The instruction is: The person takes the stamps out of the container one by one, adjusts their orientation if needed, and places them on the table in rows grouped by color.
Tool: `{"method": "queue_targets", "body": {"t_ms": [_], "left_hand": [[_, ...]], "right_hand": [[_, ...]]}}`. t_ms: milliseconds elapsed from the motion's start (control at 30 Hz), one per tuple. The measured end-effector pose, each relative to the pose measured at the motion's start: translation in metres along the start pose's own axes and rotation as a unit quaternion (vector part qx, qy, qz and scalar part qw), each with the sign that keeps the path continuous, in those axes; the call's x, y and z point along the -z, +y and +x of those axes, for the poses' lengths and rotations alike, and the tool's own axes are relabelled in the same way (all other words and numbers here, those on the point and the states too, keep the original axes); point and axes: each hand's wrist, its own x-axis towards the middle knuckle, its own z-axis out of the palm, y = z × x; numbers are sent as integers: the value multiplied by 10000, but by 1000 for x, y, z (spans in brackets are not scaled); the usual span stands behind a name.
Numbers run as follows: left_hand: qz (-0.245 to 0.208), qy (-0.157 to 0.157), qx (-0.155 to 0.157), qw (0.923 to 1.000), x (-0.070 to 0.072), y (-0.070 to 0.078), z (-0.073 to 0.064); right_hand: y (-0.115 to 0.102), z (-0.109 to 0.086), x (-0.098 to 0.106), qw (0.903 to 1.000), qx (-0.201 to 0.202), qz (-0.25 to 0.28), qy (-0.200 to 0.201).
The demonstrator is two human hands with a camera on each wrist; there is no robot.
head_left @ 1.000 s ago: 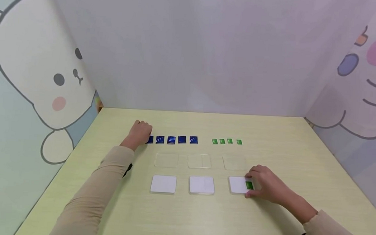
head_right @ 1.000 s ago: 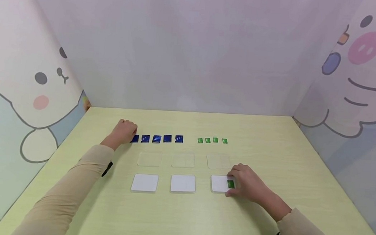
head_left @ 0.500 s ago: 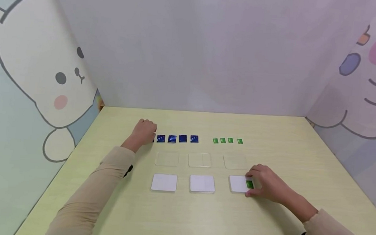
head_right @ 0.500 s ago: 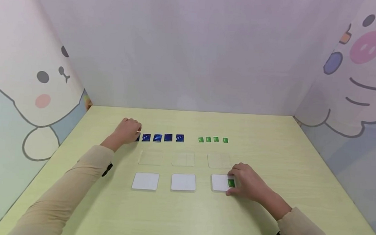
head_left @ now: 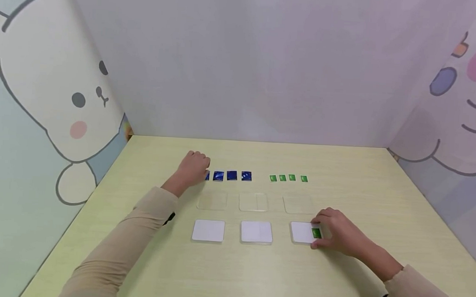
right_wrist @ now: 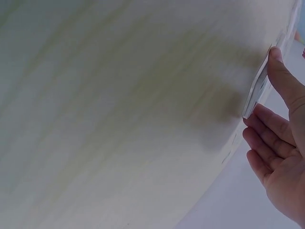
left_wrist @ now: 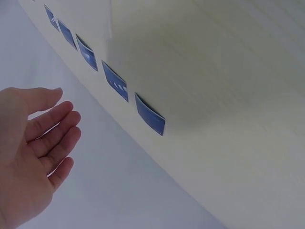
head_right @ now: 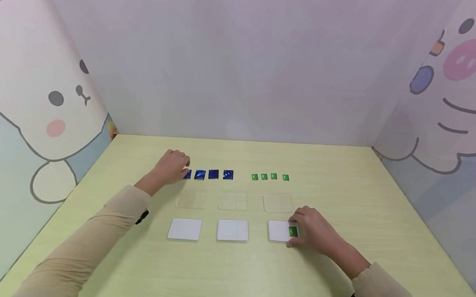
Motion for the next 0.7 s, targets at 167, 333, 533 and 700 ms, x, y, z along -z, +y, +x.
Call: {"method": "queue_targets", "body": {"t_ms": [167,333,533,700], "left_hand": [[34,-45,-41,10000,3,11,4],[-26,-82,-134,9999,9,24,6],[6,47,-305,9995,16,39,9],[71,89,-464,9989,22,53,10]], "right_hand": [[0,-2,-1,9999,14,97,56],[2,-2,-2,9997,93,180,99],[4,-1,-2,9995,172,168,186],[4,-2,-2,9997,142,149,131]]}}
